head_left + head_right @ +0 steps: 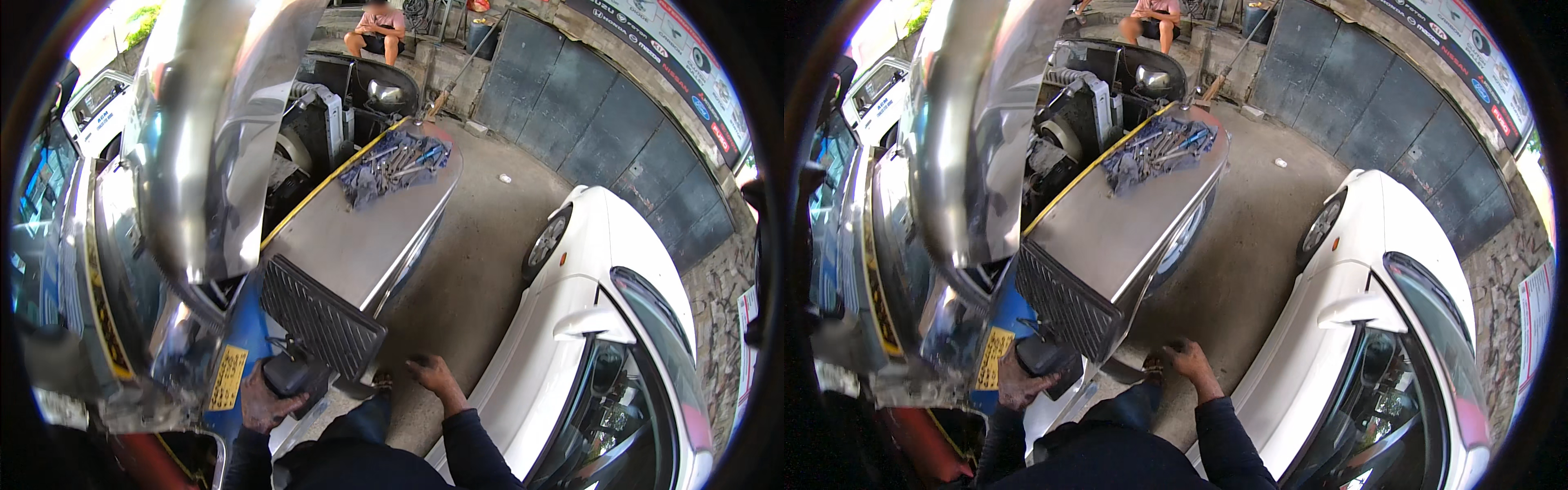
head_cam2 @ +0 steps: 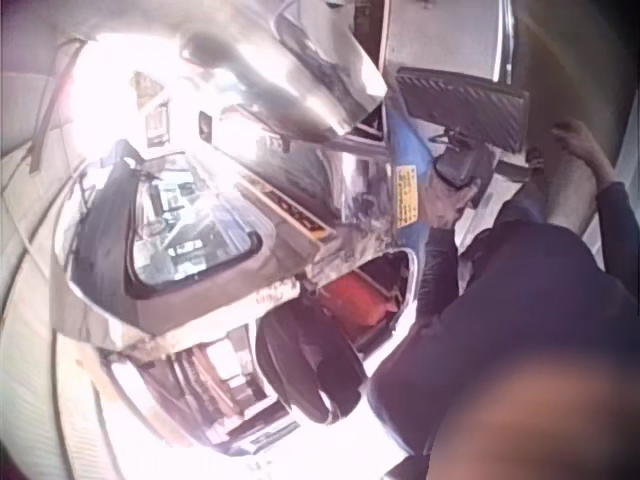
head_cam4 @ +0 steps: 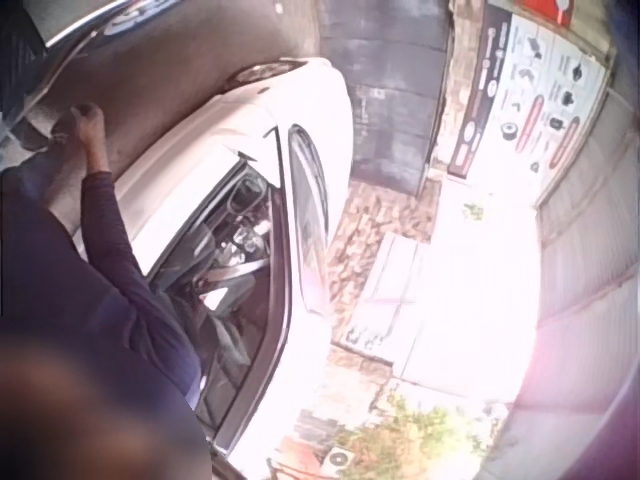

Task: The person works on a vehicle engine with the hood open, using a portable work light to illuminate the engine bay. They manipulate hoses and components within the engine, then move inside the vehicle to adjust the gear stick and interact with the dashboard controls.

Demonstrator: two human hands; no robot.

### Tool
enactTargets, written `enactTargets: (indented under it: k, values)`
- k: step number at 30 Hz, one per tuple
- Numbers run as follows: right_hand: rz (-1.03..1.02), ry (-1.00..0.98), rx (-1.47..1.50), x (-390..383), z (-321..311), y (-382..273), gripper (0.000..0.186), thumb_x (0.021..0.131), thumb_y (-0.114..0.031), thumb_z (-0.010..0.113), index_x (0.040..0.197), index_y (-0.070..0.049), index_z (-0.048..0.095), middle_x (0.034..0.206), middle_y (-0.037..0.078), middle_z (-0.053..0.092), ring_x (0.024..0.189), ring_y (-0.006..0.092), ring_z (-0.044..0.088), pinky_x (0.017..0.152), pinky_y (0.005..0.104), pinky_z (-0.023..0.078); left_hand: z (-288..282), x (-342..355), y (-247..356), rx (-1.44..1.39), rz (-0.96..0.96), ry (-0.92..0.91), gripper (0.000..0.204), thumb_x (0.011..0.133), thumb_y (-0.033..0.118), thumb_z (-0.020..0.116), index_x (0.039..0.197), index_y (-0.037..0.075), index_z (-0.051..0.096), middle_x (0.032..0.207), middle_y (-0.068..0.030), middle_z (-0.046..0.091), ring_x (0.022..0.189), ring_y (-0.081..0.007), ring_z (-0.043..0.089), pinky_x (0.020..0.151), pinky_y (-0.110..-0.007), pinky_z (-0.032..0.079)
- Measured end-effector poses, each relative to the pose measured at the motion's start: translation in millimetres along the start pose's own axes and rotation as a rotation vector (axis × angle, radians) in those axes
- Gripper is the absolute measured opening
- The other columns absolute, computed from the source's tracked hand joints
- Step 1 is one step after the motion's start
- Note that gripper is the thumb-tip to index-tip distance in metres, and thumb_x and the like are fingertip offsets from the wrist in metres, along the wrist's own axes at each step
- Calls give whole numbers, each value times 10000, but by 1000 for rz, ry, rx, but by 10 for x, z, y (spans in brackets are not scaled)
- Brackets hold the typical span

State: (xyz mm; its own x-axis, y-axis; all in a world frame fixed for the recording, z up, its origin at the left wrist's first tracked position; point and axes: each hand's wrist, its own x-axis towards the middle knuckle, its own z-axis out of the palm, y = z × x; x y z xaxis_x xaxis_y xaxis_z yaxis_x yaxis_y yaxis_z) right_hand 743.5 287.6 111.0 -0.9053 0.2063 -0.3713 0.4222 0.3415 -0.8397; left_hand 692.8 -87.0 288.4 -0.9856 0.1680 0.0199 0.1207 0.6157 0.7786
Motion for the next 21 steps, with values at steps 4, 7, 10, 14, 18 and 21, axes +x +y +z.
enactTargets:
  k: [4, 7, 10, 14, 18, 21]
  values:
    - [-24, -34, -313, 571, -690, -15, 443, 966, -292, 723, 1217, 72, 700, 972, 185, 763, 810, 211, 722, 746, 361, 583, 188, 636, 230, -31, -53, -26, 796, 550, 366, 969, 1173, -4, 640, 1049, -197, 748, 966, -358, 746, 884, -447, 589]
    - [2, -22, -248, 924, -1285, -153, 417, 964, -287, 720, 1197, 58, 712, 986, 195, 767, 813, 244, 732, 788, 382, 583, 333, 1023, 405, -56, -102, -36, 790, 558, 289, 971, 1194, -21, 620, 1053, -193, 751, 973, -321, 748, 888, -418, 597]
    - [157, 59, -299, 1284, -1741, -407, 396, 945, -293, 695, 1193, 15, 728, 1117, 247, 742, 1059, 388, 722, 950, 434, 553, 425, 1252, 599, -121, -59, 2, 801, 560, 284, 973, 1200, -32, 610, 1047, -189, 751, 957, -308, 752, 883, -410, 596]
    - [-275, 78, -564, 1977, -2188, -923, 298, 951, -190, 664, 1172, -1, 731, 1058, 218, 756, 975, 383, 733, 872, 451, 573, 640, 1475, 787, -30, -88, 96, 810, 564, 310, 973, 1215, -13, 616, 1035, -190, 758, 940, -313, 769, 853, -415, 615]
    - [-498, -1, -694, 3110, -2391, -1690, 246, 938, -147, 650, 1140, -30, 731, 1116, 210, 732, 1049, 424, 682, 917, 486, 549, 960, 1699, 979, -77, -153, 243, 806, 567, 317, 976, 1210, -28, 632, 1019, -195, 762, 934, -329, 771, 848, -425, 618]
    - [-887, -10, -673, 4033, -2402, -2287, 221, 887, -126, 677, 1087, -44, 725, 1096, 180, 704, 1050, 405, 654, 933, 484, 527, 1216, 1913, 1217, -80, -237, 326, 773, 578, 267, 976, 1201, -31, 627, 1029, -182, 758, 928, -271, 754, 846, -406, 609]
